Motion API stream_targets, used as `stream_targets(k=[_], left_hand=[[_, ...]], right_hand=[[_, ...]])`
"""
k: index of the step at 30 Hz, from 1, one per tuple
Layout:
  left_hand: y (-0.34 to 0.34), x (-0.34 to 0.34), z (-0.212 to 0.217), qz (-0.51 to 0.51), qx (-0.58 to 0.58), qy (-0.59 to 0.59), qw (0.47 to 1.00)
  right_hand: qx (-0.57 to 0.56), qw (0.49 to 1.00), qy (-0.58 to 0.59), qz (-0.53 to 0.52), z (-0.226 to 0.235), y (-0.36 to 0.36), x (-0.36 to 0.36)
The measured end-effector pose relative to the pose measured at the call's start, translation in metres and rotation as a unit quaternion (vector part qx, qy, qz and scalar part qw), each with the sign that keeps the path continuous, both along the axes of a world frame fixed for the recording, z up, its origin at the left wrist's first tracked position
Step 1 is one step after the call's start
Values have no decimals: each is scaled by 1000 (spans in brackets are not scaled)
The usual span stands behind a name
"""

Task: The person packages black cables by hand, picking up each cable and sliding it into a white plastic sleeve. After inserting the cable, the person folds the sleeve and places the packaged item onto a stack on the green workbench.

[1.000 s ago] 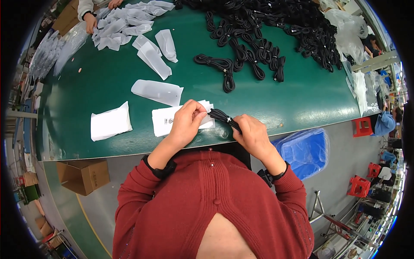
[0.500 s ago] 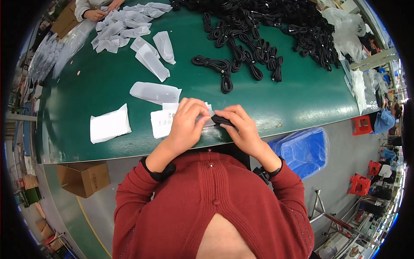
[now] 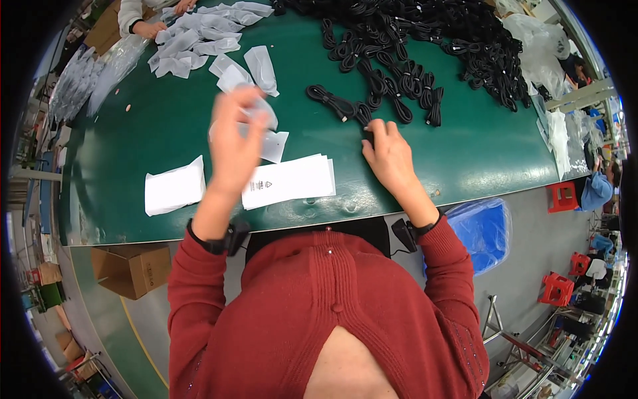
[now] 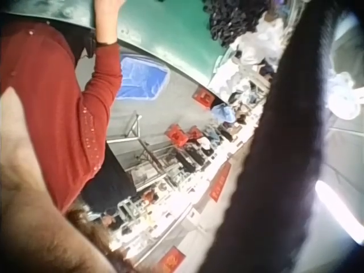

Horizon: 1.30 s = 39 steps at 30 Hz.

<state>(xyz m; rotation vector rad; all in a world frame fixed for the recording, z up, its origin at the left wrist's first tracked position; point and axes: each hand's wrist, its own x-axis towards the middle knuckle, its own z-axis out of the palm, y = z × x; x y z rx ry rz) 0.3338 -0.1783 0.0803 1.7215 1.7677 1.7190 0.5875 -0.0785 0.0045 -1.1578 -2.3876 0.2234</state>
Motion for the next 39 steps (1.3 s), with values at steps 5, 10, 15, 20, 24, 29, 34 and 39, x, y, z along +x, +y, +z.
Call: stream_targets(k=[5,10,15,20,24,29,34,39], left_hand=[[-32,51,-57,-149,-120,132,973],[-28,67,-81,-139,-140,184,963],[-31,68,-77,-133,-191,81,969],[-33,66,-67,-134,-245,-42,959],[-36,66,-65,-153,-225,-48,961],[-36,70,-57,-201,-95,91,971],[-34,66,-48,-160,-72,121,977],[-29,45,-37,-192,-147,-90,966]], right_hand=[[-213,954,203,-52,4,-23,23],[-254,930,266,16,9,-61,36],[-154,963,210,73,15,-75,46],[-97,973,143,150,20,-72,50],[-135,969,113,173,21,-72,49],[-375,893,214,128,13,-73,38],[-174,941,193,218,24,-64,20],[-297,856,371,202,40,-64,-9]])
